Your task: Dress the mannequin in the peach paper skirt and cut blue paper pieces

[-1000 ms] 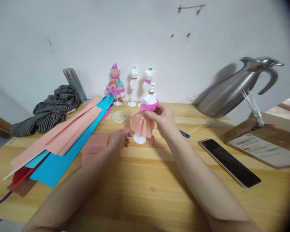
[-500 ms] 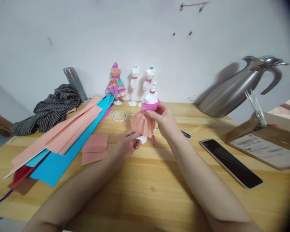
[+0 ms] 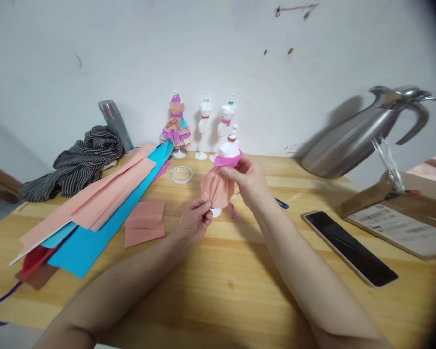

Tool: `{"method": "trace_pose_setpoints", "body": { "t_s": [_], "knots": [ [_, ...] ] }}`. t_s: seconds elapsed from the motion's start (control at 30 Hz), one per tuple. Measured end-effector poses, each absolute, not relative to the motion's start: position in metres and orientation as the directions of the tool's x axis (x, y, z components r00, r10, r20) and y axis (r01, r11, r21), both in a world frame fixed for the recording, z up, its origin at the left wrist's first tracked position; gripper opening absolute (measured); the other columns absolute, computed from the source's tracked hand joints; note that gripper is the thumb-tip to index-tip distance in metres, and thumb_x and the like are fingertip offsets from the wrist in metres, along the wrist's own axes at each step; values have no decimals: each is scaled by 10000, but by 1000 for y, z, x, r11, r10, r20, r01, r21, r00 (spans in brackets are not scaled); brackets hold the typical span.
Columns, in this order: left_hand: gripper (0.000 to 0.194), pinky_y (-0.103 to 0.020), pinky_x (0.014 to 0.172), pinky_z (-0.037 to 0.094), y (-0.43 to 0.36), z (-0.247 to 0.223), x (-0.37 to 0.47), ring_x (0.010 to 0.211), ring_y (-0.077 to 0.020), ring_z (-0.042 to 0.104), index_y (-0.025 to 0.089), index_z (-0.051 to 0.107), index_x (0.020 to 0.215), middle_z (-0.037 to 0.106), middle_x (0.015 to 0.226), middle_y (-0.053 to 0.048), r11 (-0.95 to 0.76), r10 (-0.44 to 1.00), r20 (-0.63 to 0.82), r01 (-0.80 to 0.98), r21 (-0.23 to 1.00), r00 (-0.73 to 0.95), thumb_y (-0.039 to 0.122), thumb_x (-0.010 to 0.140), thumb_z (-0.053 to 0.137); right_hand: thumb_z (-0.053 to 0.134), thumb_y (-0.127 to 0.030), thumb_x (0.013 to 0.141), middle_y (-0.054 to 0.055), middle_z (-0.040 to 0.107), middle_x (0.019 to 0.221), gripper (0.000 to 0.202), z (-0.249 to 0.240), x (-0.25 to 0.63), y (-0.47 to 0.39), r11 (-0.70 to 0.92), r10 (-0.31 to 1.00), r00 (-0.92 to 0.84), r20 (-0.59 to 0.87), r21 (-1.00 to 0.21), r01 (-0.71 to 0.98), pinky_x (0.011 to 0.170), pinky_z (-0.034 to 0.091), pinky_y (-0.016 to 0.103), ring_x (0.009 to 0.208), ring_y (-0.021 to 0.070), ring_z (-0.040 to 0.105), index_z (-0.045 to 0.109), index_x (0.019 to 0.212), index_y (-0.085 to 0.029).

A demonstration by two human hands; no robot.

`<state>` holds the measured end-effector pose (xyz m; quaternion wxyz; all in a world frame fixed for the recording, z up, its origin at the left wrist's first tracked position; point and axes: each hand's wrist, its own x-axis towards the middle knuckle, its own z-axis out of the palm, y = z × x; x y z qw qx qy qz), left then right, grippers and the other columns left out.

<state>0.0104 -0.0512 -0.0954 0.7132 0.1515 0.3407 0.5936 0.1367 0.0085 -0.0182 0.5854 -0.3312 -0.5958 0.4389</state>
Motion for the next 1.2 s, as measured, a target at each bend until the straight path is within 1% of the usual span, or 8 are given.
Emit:
{"method": "trace_pose_setpoints", "body": {
  "t_s": [0.17,0.4,0.57,0.77,0.87,0.97,1.07,1.2],
  "knots": [
    [340,-118,428,369,-48,-98,10,451,-22,494,134,646,676,578,519,49,234,951,-306,-774,589,55,148,434,885,742,-277,599,10,700,800,223,-20,137,9,395,909,-92,406,-911,-119,820,497,368,808,198,639,664,796,-205],
    [316,-128,434,396,-49,-96,6,484,-44,536,124,639,672,596,553,32,223,956,-288,-789,573,61,140,461,873,746,-282,605,18,707,814,228,-21,137,10,398,909,-85,407,-911,-109,832,499,382,817,205,643,668,803,-203],
    [286,-127,434,384,-49,-95,6,486,-41,532,119,617,671,586,563,31,222,956,-285,-792,568,64,114,501,847,747,-285,604,17,706,820,223,-21,137,10,402,906,-91,413,-908,-118,845,497,385,825,203,643,666,799,-213],
    [176,-151,452,377,-49,-93,4,501,-63,528,133,565,659,559,553,23,255,952,-292,-776,577,95,102,605,730,740,-287,608,18,706,829,229,-21,137,10,392,910,-94,403,-912,-117,842,494,384,822,199,642,663,809,-210],
    [98,-166,458,380,-48,-93,2,501,-76,521,140,542,643,549,557,13,280,952,-269,-775,567,148,116,627,636,738,-290,608,18,706,834,233,-20,137,9,390,911,-98,401,-914,-115,844,494,384,833,202,643,661,812,-208],
    [40,-179,462,376,-48,-92,1,499,-84,512,139,550,670,565,583,-4,319,939,-296,-765,560,175,156,658,585,747,-290,592,15,704,819,240,-19,137,9,392,909,-102,403,-913,-114,835,496,378,833,205,641,655,796,-207],
    [69,-192,471,369,-49,-93,1,512,-88,509,138,559,691,591,631,-23,368,921,-329,-739,565,207,186,656,594,752,-292,580,14,700,809,251,-18,136,9,388,910,-103,401,-914,-119,827,495,373,829,205,638,652,794,-206],
    [273,-191,503,355,-53,-93,5,629,-92,549,141,620,811,625,815,-31,408,912,-256,-653,638,320,100,543,653,746,-300,582,14,696,806,259,-19,136,9,382,913,-100,395,-916,-126,826,491,370,819,201,634,648,801,-201]
  ]
}}
